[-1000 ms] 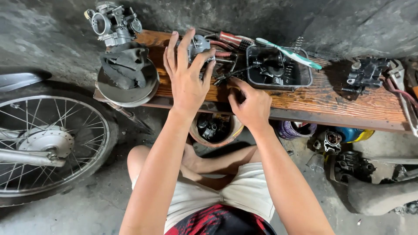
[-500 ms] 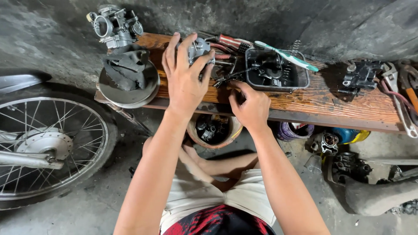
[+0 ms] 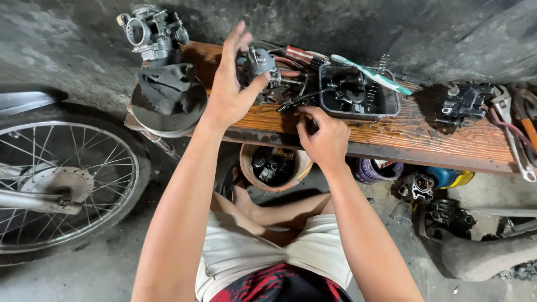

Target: The person sits on the floor and assembles a carburetor on a wooden workbench. They attach a small metal component to the main body and then use a screwdriver to tighten screws, securing the parts together.

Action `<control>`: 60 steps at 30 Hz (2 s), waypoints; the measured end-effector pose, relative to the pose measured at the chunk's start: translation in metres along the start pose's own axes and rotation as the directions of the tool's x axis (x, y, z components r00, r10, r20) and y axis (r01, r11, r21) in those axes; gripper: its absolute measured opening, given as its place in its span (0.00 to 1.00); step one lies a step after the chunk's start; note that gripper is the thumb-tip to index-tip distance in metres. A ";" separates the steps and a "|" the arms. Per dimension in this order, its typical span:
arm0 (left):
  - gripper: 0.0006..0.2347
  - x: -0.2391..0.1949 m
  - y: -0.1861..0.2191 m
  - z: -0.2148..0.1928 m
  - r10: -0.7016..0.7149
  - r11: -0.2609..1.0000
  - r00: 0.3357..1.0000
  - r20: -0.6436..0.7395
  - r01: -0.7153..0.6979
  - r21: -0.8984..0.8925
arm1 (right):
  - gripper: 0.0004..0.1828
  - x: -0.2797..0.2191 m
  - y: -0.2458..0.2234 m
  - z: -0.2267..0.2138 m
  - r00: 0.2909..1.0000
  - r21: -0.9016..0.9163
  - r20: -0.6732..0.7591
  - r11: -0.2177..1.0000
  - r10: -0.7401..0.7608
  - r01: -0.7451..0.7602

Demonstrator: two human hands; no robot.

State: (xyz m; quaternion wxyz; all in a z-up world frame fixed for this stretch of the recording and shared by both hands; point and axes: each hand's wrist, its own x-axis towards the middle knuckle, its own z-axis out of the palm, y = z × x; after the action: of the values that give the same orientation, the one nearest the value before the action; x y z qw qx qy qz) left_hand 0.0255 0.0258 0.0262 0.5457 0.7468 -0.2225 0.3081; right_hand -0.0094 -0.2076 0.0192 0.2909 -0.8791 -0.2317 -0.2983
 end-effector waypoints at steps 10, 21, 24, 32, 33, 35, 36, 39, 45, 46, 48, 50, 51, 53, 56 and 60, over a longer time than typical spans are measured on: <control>0.28 -0.012 0.004 0.010 -0.109 0.965 0.993 -0.043 0.095 -0.244 | 0.11 -0.002 0.002 0.003 1.000 0.037 -0.004 0.999 0.018 -0.018; 0.38 -0.017 -0.002 0.014 -0.035 0.999 0.993 -0.113 0.031 -0.037 | 0.13 0.001 -0.002 -0.001 0.999 0.007 0.023 0.999 0.039 -0.039; 0.41 -0.015 0.000 0.015 0.005 0.998 0.995 -0.103 0.001 0.059 | 0.13 0.004 0.000 0.000 0.996 -0.107 0.082 0.994 0.036 -0.027; 0.43 -0.022 -0.001 0.018 0.025 0.991 0.979 -0.201 0.002 0.131 | 0.11 0.003 0.001 0.004 0.993 -0.156 0.110 0.987 0.045 -0.027; 0.43 -0.024 0.001 0.019 0.030 0.988 0.970 -0.241 0.008 0.153 | 0.12 0.002 0.003 0.004 0.991 -0.147 0.117 0.988 0.064 -0.046; 0.41 -0.029 0.009 0.019 0.059 0.976 0.960 -0.273 0.002 0.216 | 0.10 0.002 0.002 0.006 0.991 -0.137 0.121 0.990 0.058 -0.041; 0.39 -0.027 0.012 0.021 0.103 0.963 0.949 -0.299 -0.019 0.269 | 0.08 0.004 0.003 0.005 0.993 -0.138 0.110 0.990 0.050 -0.035; 0.17 -0.031 0.007 0.030 0.334 0.901 0.880 -0.338 -0.192 0.390 | 0.06 -0.002 0.016 0.012 0.980 -0.090 0.148 0.989 0.130 -0.117; 0.05 -0.058 0.035 0.055 0.358 0.810 0.921 -0.155 -0.224 0.542 | 0.06 -0.005 0.020 0.005 0.993 0.251 0.104 0.965 0.048 -0.073; 0.05 -0.056 0.041 0.056 0.359 0.809 0.920 -0.156 -0.224 0.544 | 0.06 -0.005 0.021 0.006 0.994 0.252 0.104 0.965 0.046 -0.071; 0.06 -0.053 0.054 0.058 0.299 0.833 0.943 -0.149 -0.181 0.522 | 0.05 -0.007 0.023 0.006 0.993 0.330 0.106 0.940 0.055 -0.088; 0.08 -0.053 0.055 0.062 0.224 0.870 0.970 -0.098 -0.154 0.468 | 0.06 -0.007 0.027 0.004 0.993 0.342 0.108 0.936 0.053 -0.087; 0.10 -0.053 0.055 0.063 0.151 0.901 0.987 -0.046 -0.119 0.416 | 0.07 -0.007 0.029 0.003 0.993 0.354 0.111 0.931 0.046 -0.083; 0.08 -0.058 0.053 0.069 0.072 0.953 0.994 -0.076 -0.046 0.299 | 0.07 -0.007 0.030 0.002 0.993 0.372 0.108 0.925 0.039 -0.077; 0.06 -0.059 0.047 0.076 -0.058 0.994 0.991 -0.124 0.068 0.083 | 0.07 -0.005 0.032 0.002 0.993 0.396 0.107 0.915 0.040 -0.079; 0.04 -0.056 0.051 0.078 -0.089 0.996 0.959 -0.270 0.088 -0.019 | 0.08 -0.006 0.025 0.000 0.997 0.442 0.066 0.895 0.029 -0.055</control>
State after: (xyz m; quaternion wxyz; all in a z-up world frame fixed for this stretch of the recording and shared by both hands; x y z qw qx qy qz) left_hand -0.0313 -0.0645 0.0046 0.5868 0.7050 -0.1133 0.3818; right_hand 0.0014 -0.2271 0.0060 0.4832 -0.8026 -0.2828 -0.2059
